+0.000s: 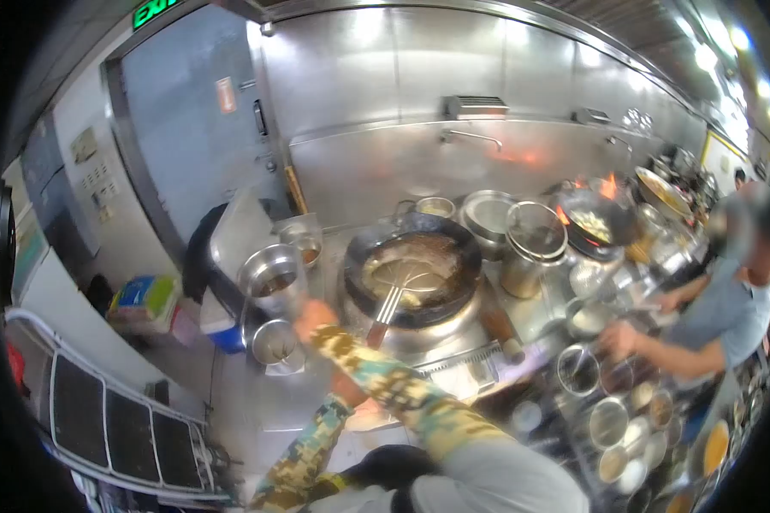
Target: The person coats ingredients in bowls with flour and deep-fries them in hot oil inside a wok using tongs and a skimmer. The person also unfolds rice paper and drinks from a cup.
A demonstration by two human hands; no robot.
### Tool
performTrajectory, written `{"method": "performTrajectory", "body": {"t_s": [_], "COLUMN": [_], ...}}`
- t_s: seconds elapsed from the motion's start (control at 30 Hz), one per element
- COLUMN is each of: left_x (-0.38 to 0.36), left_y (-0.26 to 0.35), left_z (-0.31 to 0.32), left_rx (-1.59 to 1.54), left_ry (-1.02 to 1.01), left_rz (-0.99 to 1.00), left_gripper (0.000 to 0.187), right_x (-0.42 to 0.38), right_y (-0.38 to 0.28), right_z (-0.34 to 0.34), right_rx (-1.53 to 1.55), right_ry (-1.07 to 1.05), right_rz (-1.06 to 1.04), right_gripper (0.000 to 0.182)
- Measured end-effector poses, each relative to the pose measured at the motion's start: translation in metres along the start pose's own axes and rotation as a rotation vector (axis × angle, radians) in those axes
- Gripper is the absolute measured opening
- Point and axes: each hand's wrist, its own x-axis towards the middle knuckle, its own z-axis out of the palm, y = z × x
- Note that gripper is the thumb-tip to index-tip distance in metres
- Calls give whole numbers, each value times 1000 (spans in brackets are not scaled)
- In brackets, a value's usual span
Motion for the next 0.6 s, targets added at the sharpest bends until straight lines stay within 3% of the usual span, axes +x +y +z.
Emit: {"method": "performTrajectory", "body": {"t_s": [0.07, 0.17, 0.23, 0.3, 0.37, 0.4, 0.43, 0.5, 0.6], "left_x": [-20, -43, -56, -57, -45, -40, -34, -22, 8], "left_y": [-1, -24, -33, -32, -16, -16, -16, -15, 11], "left_z": [-1, 29, 28, 3, -25, -19, -17, -22, -64], "left_rx": [-449, -891, 77, -22, 6, -87, -143, -241, -295], "left_ry": [38, 47, 111, 225, 125, 93, 140, 225, 411], "left_rz": [83, -123, -137, 52, 187, 142, 144, 158, 243], "left_gripper": [62, 73, 74, 41, 39, 42, 43, 45, 47], "right_x": [22, 26, 49, 54, 20, 1, -20, -78, -177], "right_y": [-14, -39, -10, 14, -1, -6, -8, -6, -1], "right_z": [35, 42, 82, 91, 66, 51, 33, 0, -71], "right_rx": [-117, -174, -85, 64, 157, 14, -138, 83, 263], "right_ry": [-90, -143, -106, -156, -137, -54, 32, 165, 256], "right_rz": [36, 170, 39, -51, -23, -124, -215, -285, -107], "right_gripper": [68, 69, 65, 65, 67, 68, 68, 63, 47]}}
